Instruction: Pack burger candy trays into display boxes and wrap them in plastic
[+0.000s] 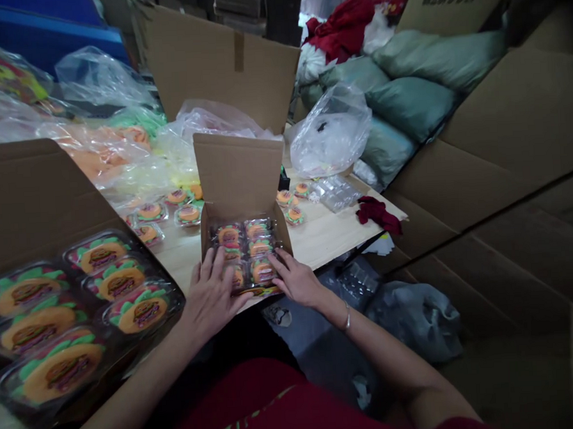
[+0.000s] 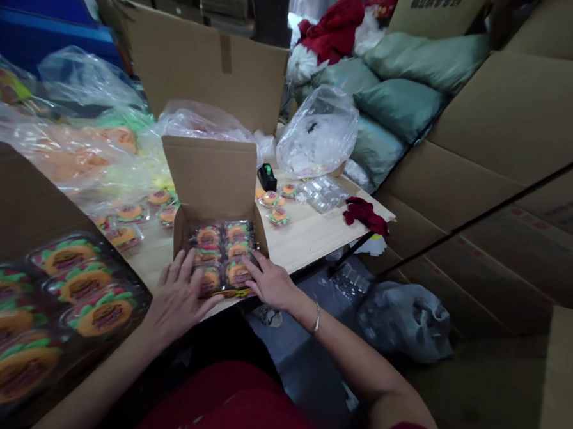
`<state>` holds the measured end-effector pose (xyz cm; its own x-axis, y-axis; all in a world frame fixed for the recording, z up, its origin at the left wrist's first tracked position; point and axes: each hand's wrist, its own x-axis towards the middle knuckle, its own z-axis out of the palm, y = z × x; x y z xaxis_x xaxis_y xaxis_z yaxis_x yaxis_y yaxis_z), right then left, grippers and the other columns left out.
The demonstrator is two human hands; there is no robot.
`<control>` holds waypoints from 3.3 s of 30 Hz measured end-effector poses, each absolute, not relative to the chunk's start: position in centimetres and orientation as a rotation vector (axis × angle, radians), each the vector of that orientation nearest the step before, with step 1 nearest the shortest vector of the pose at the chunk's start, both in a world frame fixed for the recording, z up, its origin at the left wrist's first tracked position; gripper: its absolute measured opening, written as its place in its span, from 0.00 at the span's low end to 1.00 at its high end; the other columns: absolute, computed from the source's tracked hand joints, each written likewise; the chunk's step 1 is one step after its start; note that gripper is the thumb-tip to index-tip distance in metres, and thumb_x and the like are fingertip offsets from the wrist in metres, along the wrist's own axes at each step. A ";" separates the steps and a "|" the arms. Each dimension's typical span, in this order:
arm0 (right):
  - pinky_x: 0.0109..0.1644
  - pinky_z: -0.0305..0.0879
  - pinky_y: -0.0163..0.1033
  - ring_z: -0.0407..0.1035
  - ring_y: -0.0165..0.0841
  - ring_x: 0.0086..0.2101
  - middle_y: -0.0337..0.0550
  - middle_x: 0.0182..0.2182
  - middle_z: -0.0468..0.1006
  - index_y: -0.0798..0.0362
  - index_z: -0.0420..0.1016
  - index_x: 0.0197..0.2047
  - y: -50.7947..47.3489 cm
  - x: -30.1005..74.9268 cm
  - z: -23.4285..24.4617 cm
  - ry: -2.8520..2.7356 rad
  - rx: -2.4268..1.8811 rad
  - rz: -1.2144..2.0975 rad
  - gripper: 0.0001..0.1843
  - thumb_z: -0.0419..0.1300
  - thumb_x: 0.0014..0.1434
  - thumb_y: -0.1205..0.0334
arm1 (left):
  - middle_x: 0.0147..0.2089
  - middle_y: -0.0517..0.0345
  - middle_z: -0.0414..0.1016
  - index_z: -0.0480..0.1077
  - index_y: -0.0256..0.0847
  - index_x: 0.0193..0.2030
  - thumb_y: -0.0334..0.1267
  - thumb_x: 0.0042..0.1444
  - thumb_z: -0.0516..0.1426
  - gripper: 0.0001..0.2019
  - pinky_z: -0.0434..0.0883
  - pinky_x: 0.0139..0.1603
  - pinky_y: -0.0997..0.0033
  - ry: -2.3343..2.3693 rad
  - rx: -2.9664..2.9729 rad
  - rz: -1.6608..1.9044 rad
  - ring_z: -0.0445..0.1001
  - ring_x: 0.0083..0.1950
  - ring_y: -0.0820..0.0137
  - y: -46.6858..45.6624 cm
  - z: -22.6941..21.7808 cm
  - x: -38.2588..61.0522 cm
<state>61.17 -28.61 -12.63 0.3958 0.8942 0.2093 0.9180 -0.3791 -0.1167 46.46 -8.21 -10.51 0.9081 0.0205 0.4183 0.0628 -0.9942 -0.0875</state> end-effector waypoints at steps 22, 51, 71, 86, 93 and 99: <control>0.70 0.47 0.54 0.40 0.50 0.70 0.65 0.70 0.48 0.65 0.57 0.69 -19.8 65.3 -8.6 -1.286 -2.570 0.084 0.34 0.44 0.71 0.48 | 0.62 0.38 0.69 0.65 0.44 0.66 0.54 0.60 0.56 0.30 0.68 0.52 0.51 0.088 -2.989 -0.444 0.69 0.58 0.46 -8.0 -10.5 48.1; 0.67 0.59 0.54 0.53 0.43 0.66 0.54 0.64 0.65 0.50 0.69 0.62 -29.3 64.2 -13.3 -1.667 -2.232 -0.186 0.28 0.59 0.63 0.46 | 0.63 0.41 0.69 0.60 0.46 0.69 0.58 0.62 0.51 0.32 0.65 0.54 0.51 0.101 -3.123 -0.355 0.67 0.59 0.47 -7.1 -10.7 48.5; 0.53 0.69 0.45 0.73 0.38 0.48 0.51 0.46 0.79 0.55 0.78 0.45 -28.8 68.8 -10.1 -1.083 -1.938 0.053 0.27 0.40 0.72 0.50 | 0.55 0.43 0.73 0.64 0.45 0.66 0.53 0.65 0.49 0.26 0.66 0.45 0.55 0.024 -3.029 -0.346 0.69 0.52 0.49 -8.2 -10.3 49.6; 0.56 0.62 0.44 0.62 0.39 0.50 0.47 0.38 0.77 0.55 0.75 0.37 -26.7 64.6 -8.9 -1.931 -1.927 0.059 0.07 0.59 0.65 0.62 | 0.60 0.42 0.68 0.57 0.44 0.70 0.61 0.63 0.45 0.34 0.65 0.49 0.54 0.032 -3.110 -0.139 0.66 0.55 0.48 -8.5 -8.9 49.6; 0.61 0.59 0.50 0.59 0.42 0.58 0.49 0.45 0.77 0.53 0.77 0.46 -27.7 63.7 -11.0 -1.936 -1.887 -0.052 0.14 0.56 0.67 0.53 | 0.60 0.42 0.69 0.59 0.44 0.69 0.60 0.64 0.46 0.33 0.65 0.50 0.53 -0.009 -3.083 -0.099 0.66 0.57 0.47 -8.5 -9.0 49.3; 0.49 0.69 0.40 0.73 0.35 0.42 0.44 0.36 0.80 0.55 0.77 0.40 -27.7 69.7 -9.6 -1.412 -1.911 0.136 0.20 0.48 0.71 0.53 | 0.61 0.42 0.69 0.60 0.47 0.69 0.57 0.64 0.48 0.30 0.65 0.51 0.52 -0.030 -3.069 -0.124 0.67 0.56 0.48 -8.4 -9.5 49.7</control>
